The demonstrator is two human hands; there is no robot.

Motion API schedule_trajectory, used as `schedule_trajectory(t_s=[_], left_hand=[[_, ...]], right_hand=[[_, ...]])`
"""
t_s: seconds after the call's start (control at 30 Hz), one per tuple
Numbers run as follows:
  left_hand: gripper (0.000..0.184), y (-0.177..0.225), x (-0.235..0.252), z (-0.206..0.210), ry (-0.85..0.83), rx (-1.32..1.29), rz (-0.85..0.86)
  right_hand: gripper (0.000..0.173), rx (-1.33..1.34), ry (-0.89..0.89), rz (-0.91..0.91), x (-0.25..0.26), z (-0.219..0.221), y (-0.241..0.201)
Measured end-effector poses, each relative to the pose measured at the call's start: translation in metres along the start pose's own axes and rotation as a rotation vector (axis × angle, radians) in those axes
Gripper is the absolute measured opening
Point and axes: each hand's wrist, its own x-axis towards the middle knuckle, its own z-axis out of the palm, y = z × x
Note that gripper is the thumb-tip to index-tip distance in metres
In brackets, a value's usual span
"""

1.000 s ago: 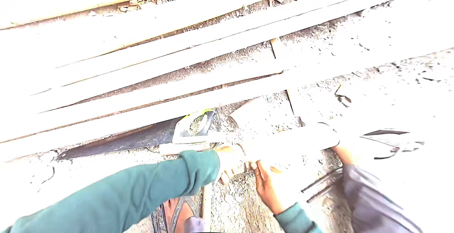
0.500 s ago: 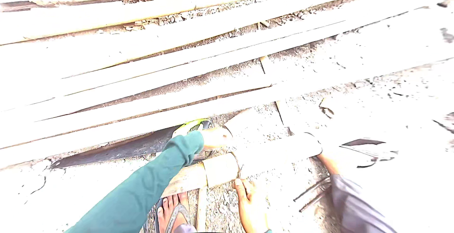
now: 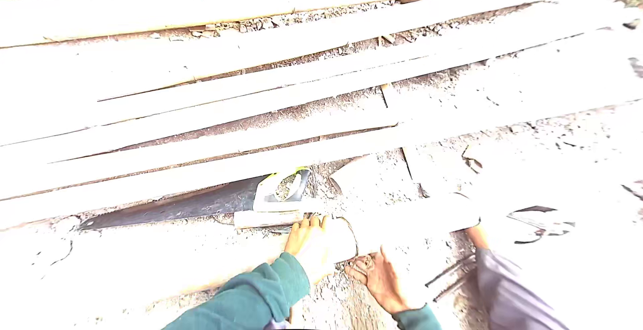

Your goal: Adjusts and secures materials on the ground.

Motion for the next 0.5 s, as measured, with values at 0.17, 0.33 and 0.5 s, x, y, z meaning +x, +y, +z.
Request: schedule_trajectory(t_s=[0.17,0.33,0.5], left_hand=[[0.091,-0.003,0.000,0.032,0.236,0.146,-0.041],[0.096,-0.006,0.015,0.026,0.123,0.171,-0.101],[0.105,-0.010,0.017,0.005,0.007,0.142,-0.076]], right_hand=[[0.049,0.210,0.267,-0.014,0.024,0.029,-0.017],[0.041,0.159,0.481,0.006,0.037,0.062,-0.019],[0.044,0.113,0.618,-0.125,0.053,0.072,-0.012]])
